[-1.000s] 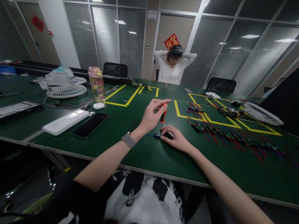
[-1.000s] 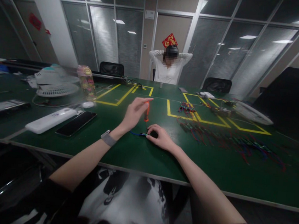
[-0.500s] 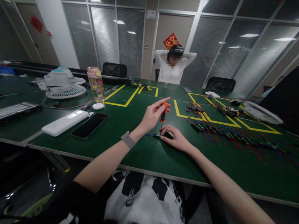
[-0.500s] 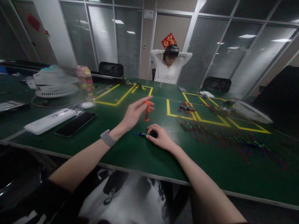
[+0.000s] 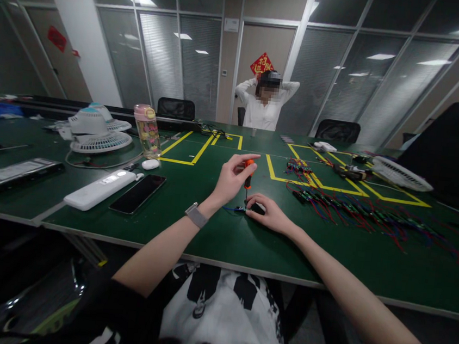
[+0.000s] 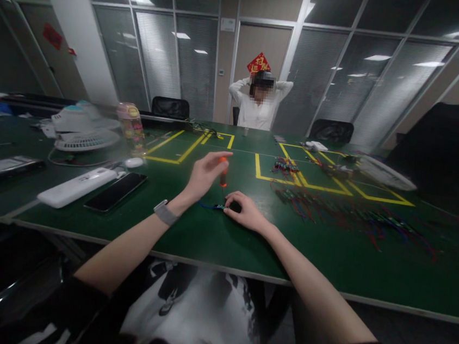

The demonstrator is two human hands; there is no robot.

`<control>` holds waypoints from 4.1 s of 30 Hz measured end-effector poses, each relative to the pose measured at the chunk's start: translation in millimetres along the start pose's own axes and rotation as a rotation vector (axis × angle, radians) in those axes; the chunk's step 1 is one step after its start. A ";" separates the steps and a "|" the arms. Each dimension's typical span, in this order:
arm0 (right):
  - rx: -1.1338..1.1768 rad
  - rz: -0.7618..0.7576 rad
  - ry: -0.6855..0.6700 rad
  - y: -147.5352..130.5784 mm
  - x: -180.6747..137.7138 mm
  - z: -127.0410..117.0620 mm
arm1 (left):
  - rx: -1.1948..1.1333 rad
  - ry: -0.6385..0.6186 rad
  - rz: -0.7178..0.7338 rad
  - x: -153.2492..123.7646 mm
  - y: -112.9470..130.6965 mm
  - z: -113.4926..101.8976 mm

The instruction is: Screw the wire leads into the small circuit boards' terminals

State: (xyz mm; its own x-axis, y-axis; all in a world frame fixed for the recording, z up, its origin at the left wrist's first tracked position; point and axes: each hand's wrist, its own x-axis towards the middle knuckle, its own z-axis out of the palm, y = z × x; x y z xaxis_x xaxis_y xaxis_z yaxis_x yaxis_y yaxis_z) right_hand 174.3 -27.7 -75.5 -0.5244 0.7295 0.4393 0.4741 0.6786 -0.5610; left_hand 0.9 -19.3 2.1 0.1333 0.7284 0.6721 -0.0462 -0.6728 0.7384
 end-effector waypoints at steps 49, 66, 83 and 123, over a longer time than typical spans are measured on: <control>0.006 -0.008 -0.005 0.8 -0.3 0.5 | -0.134 -0.087 -0.028 2.2 -3.8 -1.5; 0.026 0.002 0.012 -0.1 -0.3 0.0 | 0.103 0.060 0.068 -0.6 -3.1 -1.5; 0.015 0.002 0.006 0.4 -0.7 0.0 | -0.041 -0.093 -0.011 -0.7 -1.1 0.1; 0.020 0.002 0.008 -4.0 0.3 -0.6 | 0.249 0.040 0.139 -2.9 -3.4 -2.2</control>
State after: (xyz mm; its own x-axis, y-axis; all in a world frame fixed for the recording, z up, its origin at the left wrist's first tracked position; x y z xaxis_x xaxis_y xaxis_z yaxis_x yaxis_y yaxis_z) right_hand 172.7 -30.2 -72.7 -0.5176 0.7316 0.4437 0.4613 0.6753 -0.5755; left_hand -1.5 -18.8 -2.2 0.1031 0.6284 0.7710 0.1839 -0.7738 0.6061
